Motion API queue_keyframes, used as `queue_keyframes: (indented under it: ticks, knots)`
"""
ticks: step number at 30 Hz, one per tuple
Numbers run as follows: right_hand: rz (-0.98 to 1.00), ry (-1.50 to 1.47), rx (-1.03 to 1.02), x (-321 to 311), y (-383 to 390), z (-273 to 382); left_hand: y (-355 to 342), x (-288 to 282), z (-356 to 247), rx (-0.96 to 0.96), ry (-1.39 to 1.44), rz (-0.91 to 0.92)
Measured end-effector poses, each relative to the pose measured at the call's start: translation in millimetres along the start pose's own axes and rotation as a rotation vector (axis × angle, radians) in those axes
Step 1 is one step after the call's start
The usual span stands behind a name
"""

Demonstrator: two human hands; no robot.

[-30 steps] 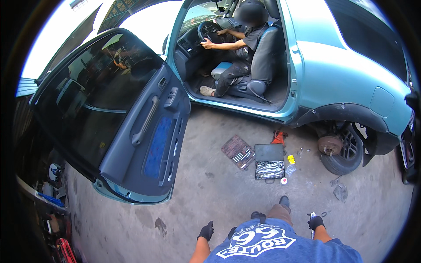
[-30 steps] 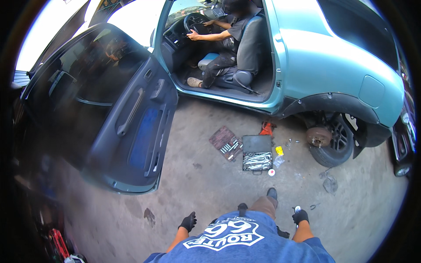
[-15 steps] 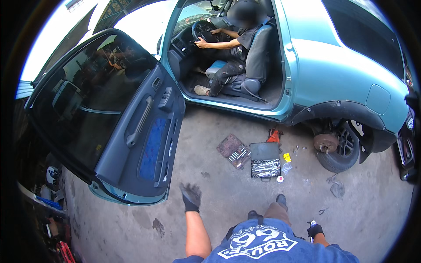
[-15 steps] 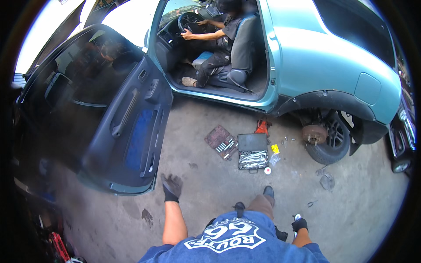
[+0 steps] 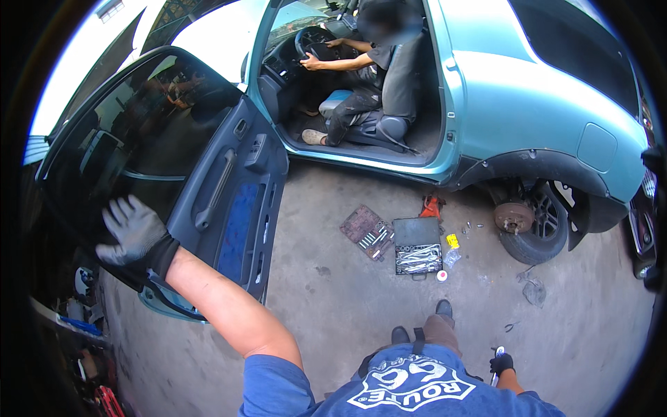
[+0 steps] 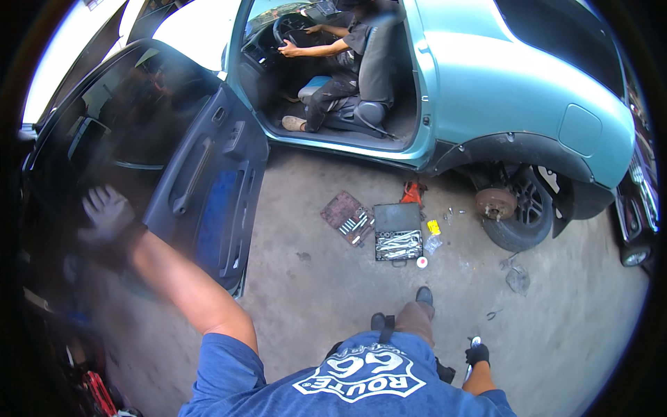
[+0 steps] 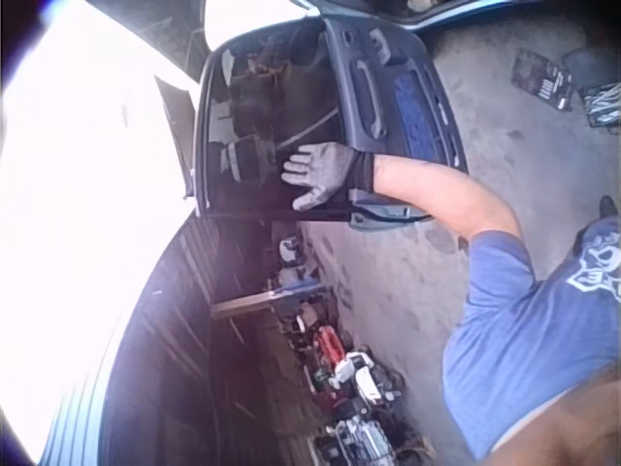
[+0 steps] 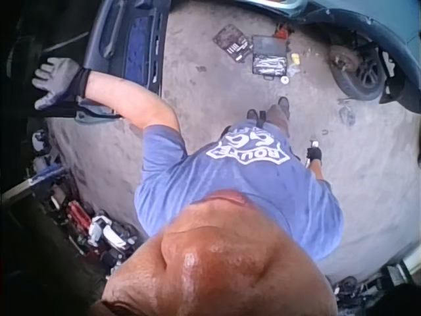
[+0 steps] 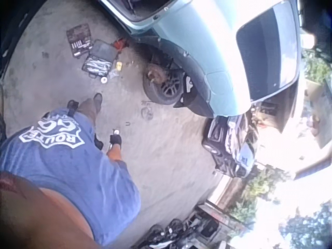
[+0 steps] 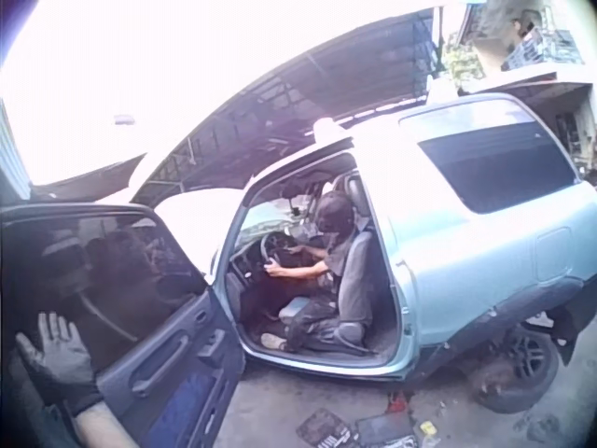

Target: The person works on a car's rear wheel hub and brake assembly, using a socket wrench to loosen and tighten bolts on the brake rotor and caliper. The person moves around the vehicle, retrieves tools, and continues adjusting components on the brake system.

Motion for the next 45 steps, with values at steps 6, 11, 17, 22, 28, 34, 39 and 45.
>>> queue_keyframes:
  ticks: [6, 11, 17, 22, 28, 34, 39, 45]
  knots:
    - [0.069, 0.103, 0.078, 1.2, 30.6, 5.1, 168.7, 60.7, 74.2, -0.493, -0.847, 1.302]
    - [0.032, -0.151, 0.100, 2.8, 28.2, 22.4, 263.8, -83.2, 164.4, -0.202, -1.238, 1.573]
    - [0.036, -0.004, -0.056, 2.4, -10.7, 44.6, 425.2, -398.0, 206.1, -1.163, -1.622, 1.644]
    - [0.116, 0.678, -0.422, 14.2, -12.9, 80.3, 518.4, -603.7, 45.0, -2.081, -1.880, 0.891]
    - [0.131, 0.114, -0.067, 17.9, -25.8, 55.0, 564.6, -665.1, -60.2, -1.881, -1.756, 1.125]
    - [0.163, 0.123, -0.125, 37.7, -48.8, 82.6, 526.2, -654.4, -52.6, -1.883, -1.668, 0.439]
    - [0.103, 0.084, -0.204, 26.8, -33.7, 136.2, 487.9, -636.9, 8.5, -1.838, -1.624, 0.366]
    - [-0.002, 0.076, -0.227, 4.2, -12.3, 154.4, 470.1, -633.7, 54.6, -1.703, -1.594, 0.454]
Point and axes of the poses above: each hand's wrist, its own y-axis away from the middle knuckle, its own x-axis out of the palm, z = x × y, the point moved 9 cm from there along -y, towards the middle knuckle, and after that the axes turned 3 degrees about -x, right-handed, at the moved point
